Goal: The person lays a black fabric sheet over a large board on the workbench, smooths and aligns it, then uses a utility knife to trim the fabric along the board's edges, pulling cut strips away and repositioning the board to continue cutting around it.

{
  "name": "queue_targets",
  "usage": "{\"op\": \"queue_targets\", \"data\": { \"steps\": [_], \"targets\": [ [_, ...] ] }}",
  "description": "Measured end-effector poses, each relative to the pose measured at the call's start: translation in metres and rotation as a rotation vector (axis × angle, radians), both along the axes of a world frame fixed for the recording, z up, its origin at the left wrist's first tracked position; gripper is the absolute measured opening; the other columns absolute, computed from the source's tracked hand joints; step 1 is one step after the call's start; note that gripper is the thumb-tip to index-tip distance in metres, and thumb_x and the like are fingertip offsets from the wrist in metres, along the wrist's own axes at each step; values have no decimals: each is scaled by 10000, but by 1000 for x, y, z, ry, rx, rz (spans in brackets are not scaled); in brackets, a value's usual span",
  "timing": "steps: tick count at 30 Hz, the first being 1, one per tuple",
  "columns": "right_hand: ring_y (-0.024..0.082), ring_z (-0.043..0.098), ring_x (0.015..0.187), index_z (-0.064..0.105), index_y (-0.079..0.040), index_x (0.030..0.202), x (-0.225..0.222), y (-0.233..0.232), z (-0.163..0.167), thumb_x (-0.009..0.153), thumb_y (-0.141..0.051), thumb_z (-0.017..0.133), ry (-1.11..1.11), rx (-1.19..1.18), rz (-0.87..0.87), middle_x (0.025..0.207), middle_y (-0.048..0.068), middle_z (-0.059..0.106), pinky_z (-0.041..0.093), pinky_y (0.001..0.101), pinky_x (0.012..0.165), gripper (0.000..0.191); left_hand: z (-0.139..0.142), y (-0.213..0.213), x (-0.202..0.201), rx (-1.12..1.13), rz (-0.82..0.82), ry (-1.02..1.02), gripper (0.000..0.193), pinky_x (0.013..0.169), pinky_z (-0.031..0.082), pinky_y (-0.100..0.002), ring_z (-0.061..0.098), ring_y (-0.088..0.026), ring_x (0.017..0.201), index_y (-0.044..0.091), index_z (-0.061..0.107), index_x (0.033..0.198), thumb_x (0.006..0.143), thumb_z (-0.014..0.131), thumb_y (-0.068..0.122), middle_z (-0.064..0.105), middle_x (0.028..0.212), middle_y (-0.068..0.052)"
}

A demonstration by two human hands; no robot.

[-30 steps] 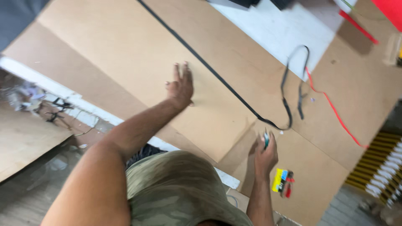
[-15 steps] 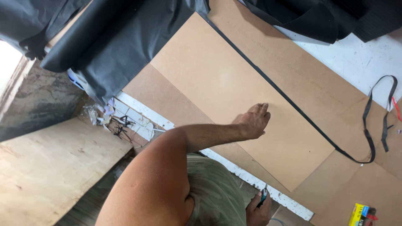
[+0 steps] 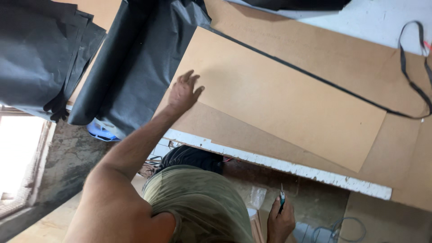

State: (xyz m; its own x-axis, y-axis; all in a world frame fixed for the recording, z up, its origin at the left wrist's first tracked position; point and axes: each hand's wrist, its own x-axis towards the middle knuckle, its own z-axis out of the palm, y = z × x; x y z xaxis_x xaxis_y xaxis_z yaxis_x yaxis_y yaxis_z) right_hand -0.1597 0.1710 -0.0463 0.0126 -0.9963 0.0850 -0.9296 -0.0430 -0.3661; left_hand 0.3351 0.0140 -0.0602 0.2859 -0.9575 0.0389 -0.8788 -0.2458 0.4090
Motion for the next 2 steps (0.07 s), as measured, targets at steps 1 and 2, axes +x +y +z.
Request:
{"op": "queue_targets", "data": {
  "steps": [1,2],
  "targets": [
    [324,704,842,709,-47,1217,3,19,3,1030,-203,618,-5,69,-46,963,176,721,551,448,702,260,5,1,16,33,6,-7,495,1058,492,-506,532,-380,1306,49,591,1384,1012,703,356,482,1509,-192],
    [313,714,861,709,-55,1232,10,30,4,1029,-201,619,-15,121,-96,985,174,730,558,444,710,266,12,-10,34,49,8,-17,463,1096,469,-514,526,-376,1336,64,596,1396,1045,690,350,484,1525,-178]
  ]
}}
